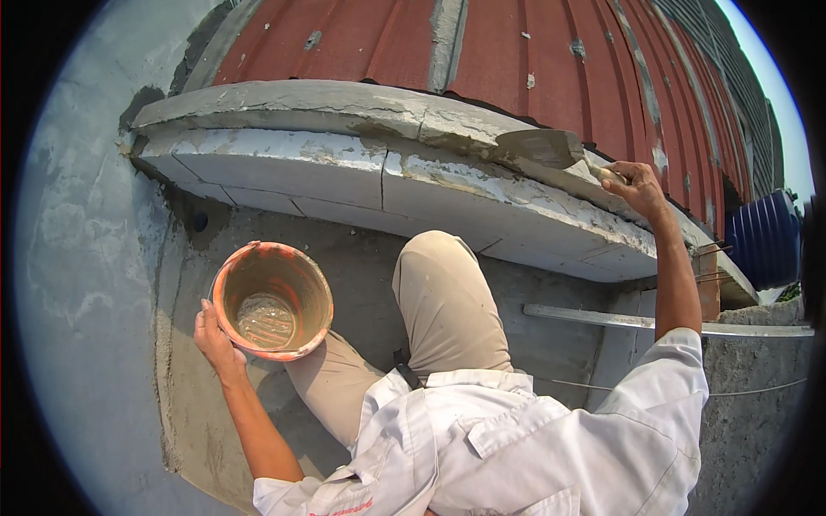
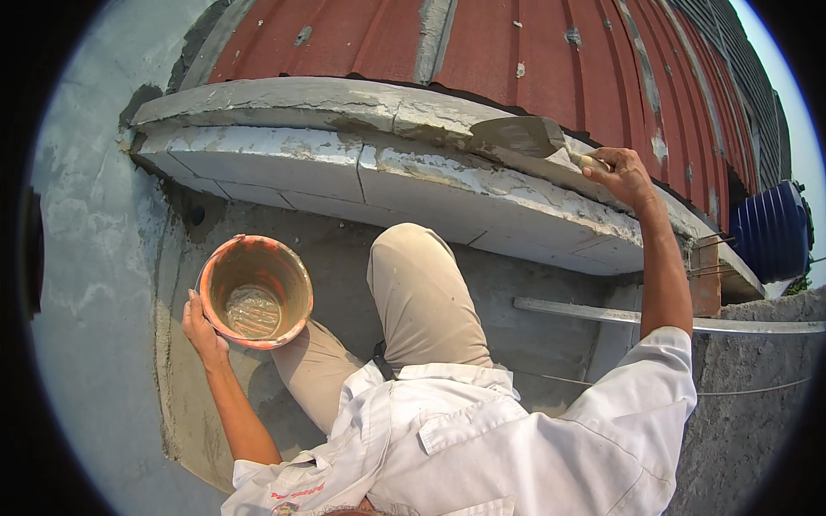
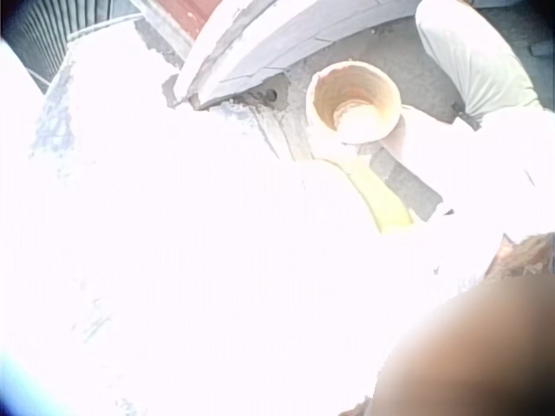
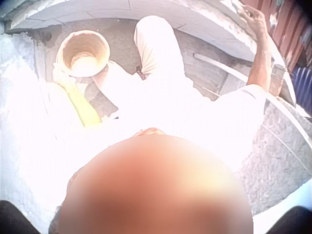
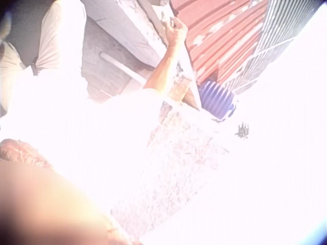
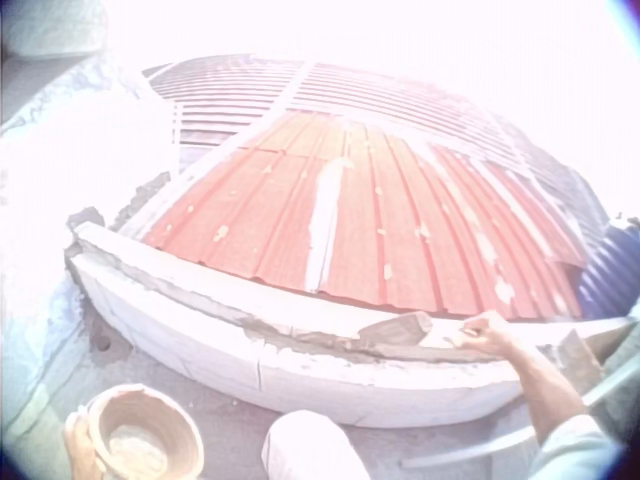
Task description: Using a trowel to apply and smooth cement along the edge of a rooftop or wall structure.
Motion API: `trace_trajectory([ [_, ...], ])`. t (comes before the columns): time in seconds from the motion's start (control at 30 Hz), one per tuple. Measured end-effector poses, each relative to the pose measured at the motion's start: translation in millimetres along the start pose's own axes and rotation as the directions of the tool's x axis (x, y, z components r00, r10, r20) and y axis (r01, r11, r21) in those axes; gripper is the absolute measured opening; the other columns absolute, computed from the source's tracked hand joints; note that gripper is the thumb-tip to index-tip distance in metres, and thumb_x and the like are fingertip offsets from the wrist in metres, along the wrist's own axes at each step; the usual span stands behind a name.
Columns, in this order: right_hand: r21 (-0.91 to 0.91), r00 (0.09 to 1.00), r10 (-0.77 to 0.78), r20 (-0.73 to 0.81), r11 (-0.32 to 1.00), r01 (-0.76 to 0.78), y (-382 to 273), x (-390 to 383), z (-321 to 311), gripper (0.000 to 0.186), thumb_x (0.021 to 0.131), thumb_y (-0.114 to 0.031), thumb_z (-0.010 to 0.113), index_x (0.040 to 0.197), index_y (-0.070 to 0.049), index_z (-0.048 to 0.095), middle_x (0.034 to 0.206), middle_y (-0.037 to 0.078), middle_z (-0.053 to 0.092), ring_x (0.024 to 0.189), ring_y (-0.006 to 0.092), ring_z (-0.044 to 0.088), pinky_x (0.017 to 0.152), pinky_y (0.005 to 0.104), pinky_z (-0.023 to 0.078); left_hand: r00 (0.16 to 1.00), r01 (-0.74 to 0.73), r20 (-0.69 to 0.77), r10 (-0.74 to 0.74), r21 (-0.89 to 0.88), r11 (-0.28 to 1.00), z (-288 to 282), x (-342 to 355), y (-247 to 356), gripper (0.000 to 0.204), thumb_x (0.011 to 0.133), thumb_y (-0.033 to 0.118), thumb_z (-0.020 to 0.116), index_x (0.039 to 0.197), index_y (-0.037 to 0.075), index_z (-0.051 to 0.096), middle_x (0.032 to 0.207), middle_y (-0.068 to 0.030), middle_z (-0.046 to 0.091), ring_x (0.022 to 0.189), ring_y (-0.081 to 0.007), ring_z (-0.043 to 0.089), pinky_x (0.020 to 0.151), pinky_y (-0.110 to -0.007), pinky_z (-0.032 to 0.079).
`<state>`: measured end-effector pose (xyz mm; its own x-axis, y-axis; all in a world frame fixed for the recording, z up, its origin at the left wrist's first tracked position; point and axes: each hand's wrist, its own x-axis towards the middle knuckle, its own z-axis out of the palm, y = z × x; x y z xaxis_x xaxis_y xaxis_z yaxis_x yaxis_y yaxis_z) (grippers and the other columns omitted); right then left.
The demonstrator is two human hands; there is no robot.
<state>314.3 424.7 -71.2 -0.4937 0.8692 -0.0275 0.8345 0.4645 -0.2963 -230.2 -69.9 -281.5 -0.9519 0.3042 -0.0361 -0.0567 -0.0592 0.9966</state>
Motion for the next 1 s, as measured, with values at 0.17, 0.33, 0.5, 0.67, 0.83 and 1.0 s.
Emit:
trace_trajectory([
  [0.17,-0.178,0.932,-0.29,-0.217,0.951,0.254,-17.3,-26.5,-9.2,0.033,0.082,-0.019,0.081,0.109,-0.003,0.07,0.097,0.017,0.075,0.087,0.0274,0.075,0.075,0.0397,0.057,0.997,0.038,-0.059,-0.04,-0.043,0.998,13.4,-9.6,22.9,0.032,0.108,0.029,0.059,0.087,0.004,0.059,0.084,-0.0035,0.063,0.077,-0.0109,0.061,0.073,-0.028,0.052],
  [0.33,-0.484,0.864,-0.46,-0.204,0.815,0.319,-41.1,23.2,13.0,0.028,0.081,0.001,0.071,0.106,-0.009,0.062,0.1,0.008,0.068,0.099,0.0276,0.067,0.095,0.0422,0.048,0.999,0.034,-0.004,-0.034,0.01,0.999,7.7,-3.0,11.4,0.031,0.107,0.029,0.059,0.089,0.004,0.061,0.085,-0.0029,0.064,0.078,-0.0107,0.061,0.074,-0.028,0.052],
  [0.5,-0.513,0.859,-0.506,-0.08,0.76,0.399,-22.6,96.7,38.6,0.031,0.082,0.006,0.063,0.107,-0.012,0.063,0.104,0.005,0.062,0.111,0.0248,0.058,0.104,0.042,0.041,1.0,0.024,-0.012,-0.024,0.005,1.0,17.4,-13.4,17.1,0.032,0.108,0.029,0.059,0.086,0.006,0.06,0.083,-0.0009,0.063,0.076,-0.0086,0.059,0.071,-0.027,0.05],
  [0.67,-0.568,0.859,-0.511,0.001,0.707,0.421,-23.2,153.8,63.0,0.026,0.086,0.003,0.061,0.106,-0.014,0.063,0.108,0.006,0.06,0.113,0.0262,0.056,0.104,0.0433,0.04,0.999,0.019,-0.029,-0.019,0.027,0.999,3.0,-11.1,14.5,0.03,0.108,0.027,0.059,0.086,0.006,0.059,0.083,-0.0006,0.062,0.077,-0.0085,0.059,0.072,-0.026,0.05],
  [0.83,-0.653,0.874,-0.485,-0.007,0.664,0.363,3.6,185.3,57.9,0.019,0.088,-0.003,0.062,0.103,-0.013,0.061,0.108,0.007,0.059,0.111,0.0272,0.056,0.099,0.0433,0.041,0.997,0.045,-0.067,-0.045,-0.009,0.999,1.4,-16.7,18.1,0.029,0.108,0.027,0.059,0.087,0.006,0.059,0.084,-0.0009,0.063,0.077,-0.0087,0.059,0.072,-0.027,0.051],
  [1.0,-0.612,0.901,-0.389,-0.191,0.765,0.2,48.4,141.1,0.2,0.016,0.087,-0.004,0.066,0.101,-0.011,0.061,0.099,0.008,0.061,0.103,0.0285,0.059,0.091,0.0436,0.043,0.996,0.036,-0.077,-0.04,-0.045,0.998,6.2,-19.3,19.5,0.029,0.108,0.027,0.058,0.089,0.005,0.06,0.088,-0.0034,0.065,0.079,-0.0107,0.062,0.073,-0.028,0.052],
])
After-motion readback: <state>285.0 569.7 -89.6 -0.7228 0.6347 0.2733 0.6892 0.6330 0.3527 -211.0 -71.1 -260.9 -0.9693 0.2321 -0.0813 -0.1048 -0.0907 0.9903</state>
